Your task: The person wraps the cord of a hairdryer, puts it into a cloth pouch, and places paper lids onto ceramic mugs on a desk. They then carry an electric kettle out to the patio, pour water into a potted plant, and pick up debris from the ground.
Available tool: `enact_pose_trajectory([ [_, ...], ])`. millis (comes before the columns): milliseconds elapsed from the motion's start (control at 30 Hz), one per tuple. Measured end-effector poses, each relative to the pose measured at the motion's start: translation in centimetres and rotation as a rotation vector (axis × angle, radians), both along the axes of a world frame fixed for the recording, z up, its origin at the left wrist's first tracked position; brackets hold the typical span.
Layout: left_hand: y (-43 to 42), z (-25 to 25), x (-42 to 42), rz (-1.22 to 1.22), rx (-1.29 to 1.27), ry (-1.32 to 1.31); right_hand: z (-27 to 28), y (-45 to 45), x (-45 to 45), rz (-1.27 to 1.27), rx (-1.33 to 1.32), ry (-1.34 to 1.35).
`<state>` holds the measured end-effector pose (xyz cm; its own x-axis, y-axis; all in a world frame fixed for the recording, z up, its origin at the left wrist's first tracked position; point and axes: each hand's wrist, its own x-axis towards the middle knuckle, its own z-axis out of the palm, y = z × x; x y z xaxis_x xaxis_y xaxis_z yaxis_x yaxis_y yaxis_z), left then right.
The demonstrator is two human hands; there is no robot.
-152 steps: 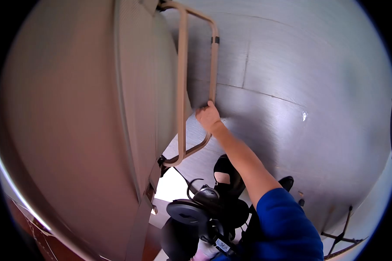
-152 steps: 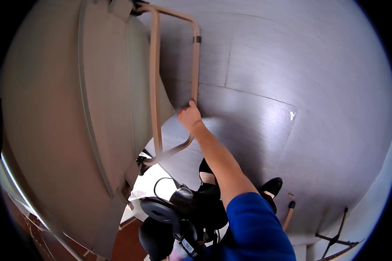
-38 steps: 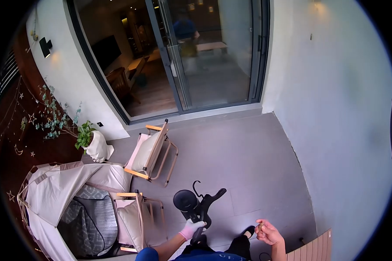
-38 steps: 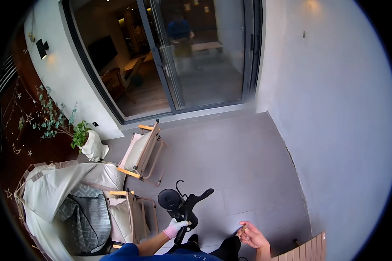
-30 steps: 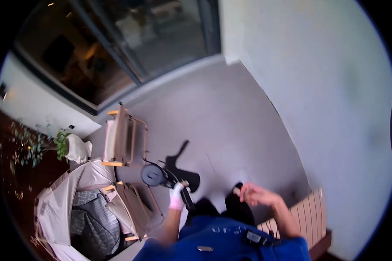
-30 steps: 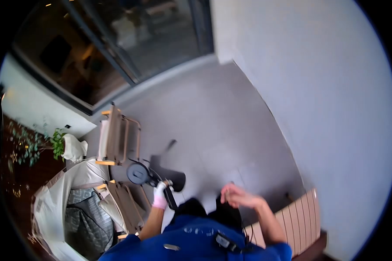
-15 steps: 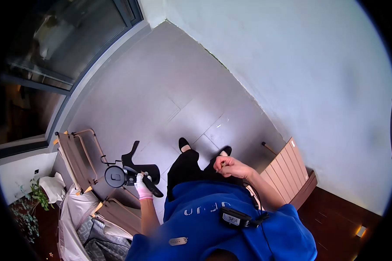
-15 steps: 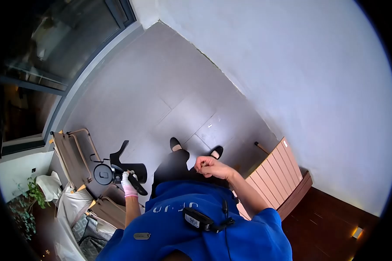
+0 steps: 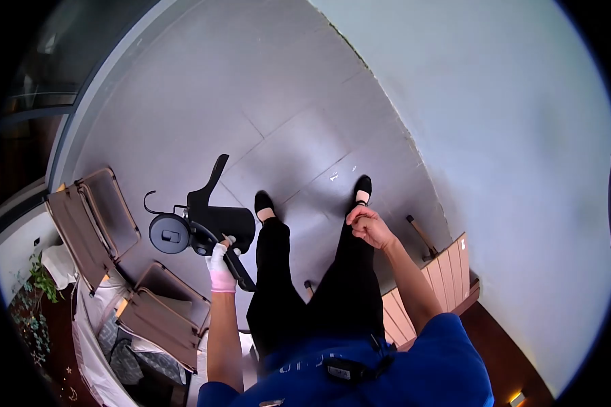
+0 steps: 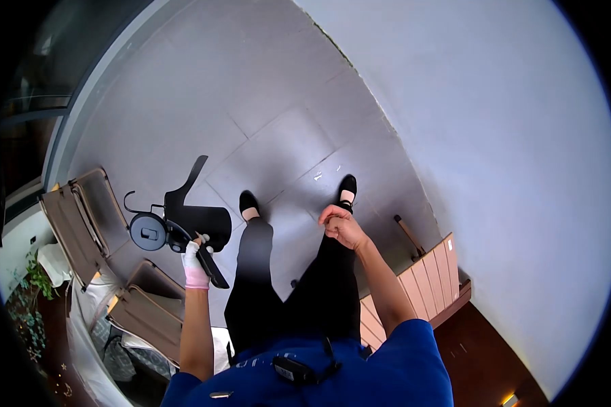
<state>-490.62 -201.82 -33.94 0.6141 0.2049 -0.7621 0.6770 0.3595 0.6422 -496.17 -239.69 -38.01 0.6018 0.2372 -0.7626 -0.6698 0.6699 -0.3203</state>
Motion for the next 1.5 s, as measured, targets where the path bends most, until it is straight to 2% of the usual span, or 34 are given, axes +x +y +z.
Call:
enact_pose_trajectory([
  [133, -5.4, -4.6, -1.2, 0.067, -0.031, 0.116, -9.5, -5.6, -0.3, 0.048, -0.083, 0.102],
  [233, -8.6, -8.8, -2.7, 0.164, -0.127, 0.023, -17.1, -8.9, -0.8, 0.12, -0.24, 0.186],
  [333, -11.0, -12.8, -3.4, 0.146, -0.189, 0.041, -25.4, -10.8, -1.4, 0.109, -0.34, 0.3],
  [400, -13.2, -14.1, -3.2, 0.131, -0.13, 0.089, -29.9, -11.4, -0.7, 0.088, -0.443, 0.386],
  [467, -13.2, -15.0, -3.5, 0.032, -0.092, 0.132, -34.2, -10.0, 0.2, 0.158, -0.83, 0.404],
  [533, -13.0, -16.7, -4.6, 0.005, -0.014, 0.183, -38.7, -8.8, 0.6, 0.159, -1.104, 0.443],
  [600, -13.4, -17.9, -5.3, -0.003, -0.066, 0.172, -42.1, -8.5, 1.2, 0.13, -1.178, 0.493],
  [633, -13.0, -18.9, -5.7, -0.004, -0.065, 0.19, -48.0, -9.3, -1.0, 0.196, -1.588, 0.376],
  [667, -12.3, -19.5, -4.9, 0.009, -0.063, 0.191, -48.7, -9.2, -0.1, 0.208, -1.587, 0.366],
  [700, -12.4, -20.1, -4.5, 0.031, -0.094, 0.208, -49.2, -9.3, -0.1, 0.121, -1.459, 0.383],
  [767, -12.8, -20.0, -2.7, 0.039, -0.095, 0.239, -46.5, -7.5, 1.6, -0.062, -1.238, 0.418],
  [867, -12.3, -20.6, -2.5, 0.087, -0.087, 0.184, -45.8, -5.3, -0.9, -0.07, -1.116, 0.346],
  [1000, -11.8, -20.6, -0.8, 0.108, -0.066, 0.211, -44.5, 0.4, -2.5, -0.179, -0.778, 0.4],
  [1133, -10.7, -20.4, -0.3, 0.032, -0.105, 0.197, -43.4, 5.3, 0.7, -0.223, -0.805, 0.43],
  [1233, -10.8, -20.9, -0.6, -0.01, -0.036, 0.264, -44.6, 6.1, 1.8, -0.065, -1.023, 0.449],
  [1300, -10.9, -21.0, -1.1, -0.009, -0.011, 0.26, -44.5, 5.9, 1.5, -0.096, -0.939, 0.423],
  [1333, -9.8, -22.7, -3.1, -0.069, 0.018, 0.155, -44.1, 5.6, 1.8, -0.134, -0.864, 0.398],
  [1400, -9.6, -22.3, -2.2, 0.039, -0.04, 0.245, -41.4, 6.0, 2.6, -0.145, -0.797, 0.343],
  [1500, -9.9, -22.6, -1.3, 0.026, -0.022, 0.233, -33.8, 6.9, 3.9, -0.121, -0.664, 0.269],
])
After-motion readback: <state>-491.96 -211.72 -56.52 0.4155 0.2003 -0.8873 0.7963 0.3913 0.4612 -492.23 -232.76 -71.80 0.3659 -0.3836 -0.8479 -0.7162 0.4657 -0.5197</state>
